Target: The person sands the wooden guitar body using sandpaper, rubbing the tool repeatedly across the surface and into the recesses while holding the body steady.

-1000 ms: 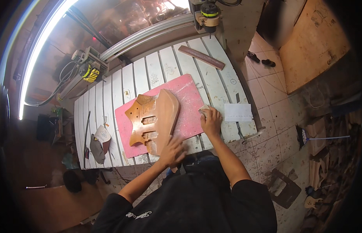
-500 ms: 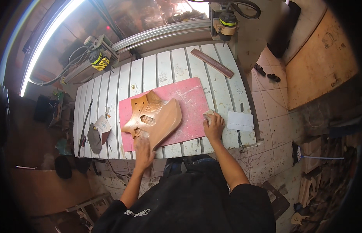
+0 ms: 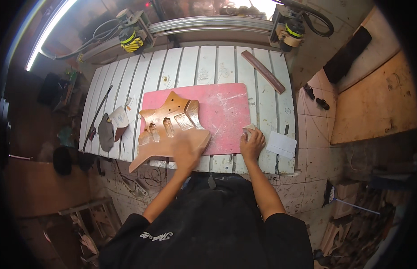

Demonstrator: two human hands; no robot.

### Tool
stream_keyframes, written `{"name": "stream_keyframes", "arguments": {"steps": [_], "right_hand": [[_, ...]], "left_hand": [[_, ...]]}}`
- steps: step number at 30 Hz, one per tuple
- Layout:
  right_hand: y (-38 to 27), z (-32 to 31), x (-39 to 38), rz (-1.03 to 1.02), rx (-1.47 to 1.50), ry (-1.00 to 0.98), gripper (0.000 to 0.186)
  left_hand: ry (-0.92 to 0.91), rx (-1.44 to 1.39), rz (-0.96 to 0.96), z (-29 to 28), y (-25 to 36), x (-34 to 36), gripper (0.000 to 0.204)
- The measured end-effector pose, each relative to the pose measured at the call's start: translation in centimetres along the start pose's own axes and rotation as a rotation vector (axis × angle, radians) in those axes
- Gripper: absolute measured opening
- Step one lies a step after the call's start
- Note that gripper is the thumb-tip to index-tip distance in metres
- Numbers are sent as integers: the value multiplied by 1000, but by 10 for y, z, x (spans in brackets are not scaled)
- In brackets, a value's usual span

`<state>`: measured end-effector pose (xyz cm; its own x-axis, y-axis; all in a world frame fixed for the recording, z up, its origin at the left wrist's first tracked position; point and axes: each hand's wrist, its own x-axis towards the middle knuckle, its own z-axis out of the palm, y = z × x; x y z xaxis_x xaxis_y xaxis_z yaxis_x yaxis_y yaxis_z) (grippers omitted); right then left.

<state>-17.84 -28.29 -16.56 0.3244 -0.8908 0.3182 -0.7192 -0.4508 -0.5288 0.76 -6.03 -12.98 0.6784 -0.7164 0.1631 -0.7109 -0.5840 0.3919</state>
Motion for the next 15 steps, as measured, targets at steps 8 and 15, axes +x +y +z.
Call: {"name": "stream_keyframes", "arguments": {"steps": [8, 15], "right_hand": [[6, 2, -2, -31, 23, 3, 42], [9, 5, -5, -41, -1, 0, 43]], "left_hand": [[-153, -52, 402, 17, 41, 10, 84], [36, 271, -442, -74, -129, -77, 65]]}}
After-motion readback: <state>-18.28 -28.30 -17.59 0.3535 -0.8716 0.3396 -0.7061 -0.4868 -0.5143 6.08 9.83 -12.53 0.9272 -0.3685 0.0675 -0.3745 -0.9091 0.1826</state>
